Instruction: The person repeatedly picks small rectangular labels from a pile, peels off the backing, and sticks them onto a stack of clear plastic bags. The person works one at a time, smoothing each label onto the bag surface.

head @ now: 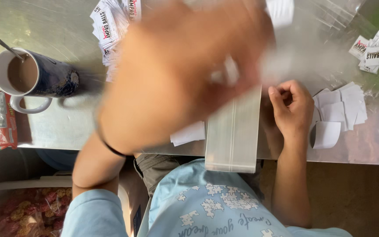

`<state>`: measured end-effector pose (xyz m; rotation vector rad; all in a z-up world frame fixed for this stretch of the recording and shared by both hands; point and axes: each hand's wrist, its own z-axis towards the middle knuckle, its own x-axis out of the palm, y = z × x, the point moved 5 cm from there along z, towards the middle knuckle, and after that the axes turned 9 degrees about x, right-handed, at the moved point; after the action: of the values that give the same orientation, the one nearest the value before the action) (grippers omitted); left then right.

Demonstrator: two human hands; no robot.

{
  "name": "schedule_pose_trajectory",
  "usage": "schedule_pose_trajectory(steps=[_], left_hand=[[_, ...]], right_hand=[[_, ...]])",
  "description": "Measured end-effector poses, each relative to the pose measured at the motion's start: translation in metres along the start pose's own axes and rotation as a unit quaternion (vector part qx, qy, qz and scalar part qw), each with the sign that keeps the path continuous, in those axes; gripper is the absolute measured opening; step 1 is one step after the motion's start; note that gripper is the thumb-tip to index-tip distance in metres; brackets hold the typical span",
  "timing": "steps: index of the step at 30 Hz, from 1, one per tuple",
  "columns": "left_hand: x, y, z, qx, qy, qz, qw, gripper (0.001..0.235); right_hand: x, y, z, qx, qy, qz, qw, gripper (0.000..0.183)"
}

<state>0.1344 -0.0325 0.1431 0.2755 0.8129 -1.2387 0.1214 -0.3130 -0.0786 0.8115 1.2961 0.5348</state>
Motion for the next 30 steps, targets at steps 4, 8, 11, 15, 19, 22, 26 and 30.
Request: schedule_pose_trajectory(steps=[4, 8, 11, 15, 19, 22, 26, 30], left_hand=[[0.085, -0.04, -0.037, -0.082, 0.148, -0.074, 0.983, 0.039], [0.147, -0.058, -0.097, -0.181, 0.261, -0.238, 0.918, 0.036], [0.134, -0.035, -0.095, -0.218, 0.296, -0.251, 0.896, 0.023], [0.039, 0.044, -0.072, -0.163, 0.225, 0.334, 0.901, 0.033], [-0.017, 0.042, -0.08, -0.204, -0.082, 0.341, 0.914, 0.027], [-0.019, 0.033, -0.077, -0.224, -0.098, 0.303, 0.921, 0.029], [0.032, 0.052, -0.057, -0.137, 0.054, 0.268, 0.952, 0.04], [0.102, 0.045, -0.12, -0.339, -0.13, -0.208, 0.908, 0.074]], right_hand=[[-0.001, 0.003, 0.001, 0.024, 0.016, 0.023, 0.999, 0.017], [-0.003, 0.008, -0.005, -0.018, 0.011, 0.014, 1.0, 0.021], [-0.001, 0.005, -0.003, 0.0, 0.007, -0.014, 1.0, 0.018], [-0.001, 0.004, -0.003, -0.021, -0.001, -0.018, 1.0, 0.022], [0.001, 0.001, 0.001, -0.012, -0.007, -0.027, 1.0, 0.022], [0.001, -0.005, -0.002, -0.009, -0.004, -0.025, 1.0, 0.022], [0.002, -0.011, -0.005, 0.018, 0.005, 0.046, 0.999, 0.017], [0.0, -0.006, -0.005, -0.006, 0.01, 0.216, 0.976, 0.033]])
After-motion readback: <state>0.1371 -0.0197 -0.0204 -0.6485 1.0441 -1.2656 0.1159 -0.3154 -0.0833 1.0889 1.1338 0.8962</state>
